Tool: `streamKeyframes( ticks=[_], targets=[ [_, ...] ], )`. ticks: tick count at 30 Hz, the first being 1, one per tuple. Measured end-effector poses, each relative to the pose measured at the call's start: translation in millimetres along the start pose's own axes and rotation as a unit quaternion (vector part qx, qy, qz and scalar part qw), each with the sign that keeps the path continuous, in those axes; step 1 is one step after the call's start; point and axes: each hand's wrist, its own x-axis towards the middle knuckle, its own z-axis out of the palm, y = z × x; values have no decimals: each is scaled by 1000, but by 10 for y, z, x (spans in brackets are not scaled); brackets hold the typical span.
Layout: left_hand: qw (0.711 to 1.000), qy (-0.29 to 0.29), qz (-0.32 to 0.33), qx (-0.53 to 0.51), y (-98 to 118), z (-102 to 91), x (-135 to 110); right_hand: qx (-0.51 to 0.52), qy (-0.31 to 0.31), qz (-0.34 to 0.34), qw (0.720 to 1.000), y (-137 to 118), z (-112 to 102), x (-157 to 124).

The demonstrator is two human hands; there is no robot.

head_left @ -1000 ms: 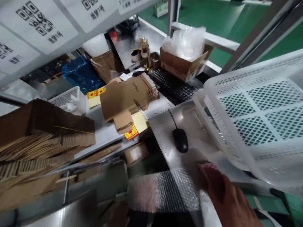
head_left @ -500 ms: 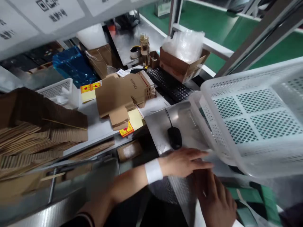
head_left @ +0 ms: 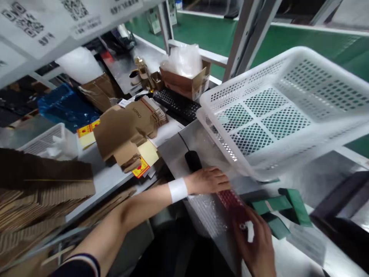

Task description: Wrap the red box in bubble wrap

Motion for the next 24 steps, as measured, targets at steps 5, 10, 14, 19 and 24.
streamKeyframes(
  ticks=[5, 10, 14, 19, 24],
  targets=[
    [991, 129, -14, 40, 138, 286, -397, -101, 64, -134, 984, -69, 69, -41],
    [997, 23, -16, -68, 89, -9, -430, -119, 66, -157, 978, -16, 88, -79],
    [998, -21, 50, -18, 10, -273, -187, -116, 53, -190, 973, 17, 54, -46],
    [997, 5, 66, 28, 50, -187, -67, -92, -1, -215, 972, -90, -59, -25],
    [1000, 8, -12, -3, 135, -133, -183, 10, -46, -55, 997, -231, -93, 139]
  ],
)
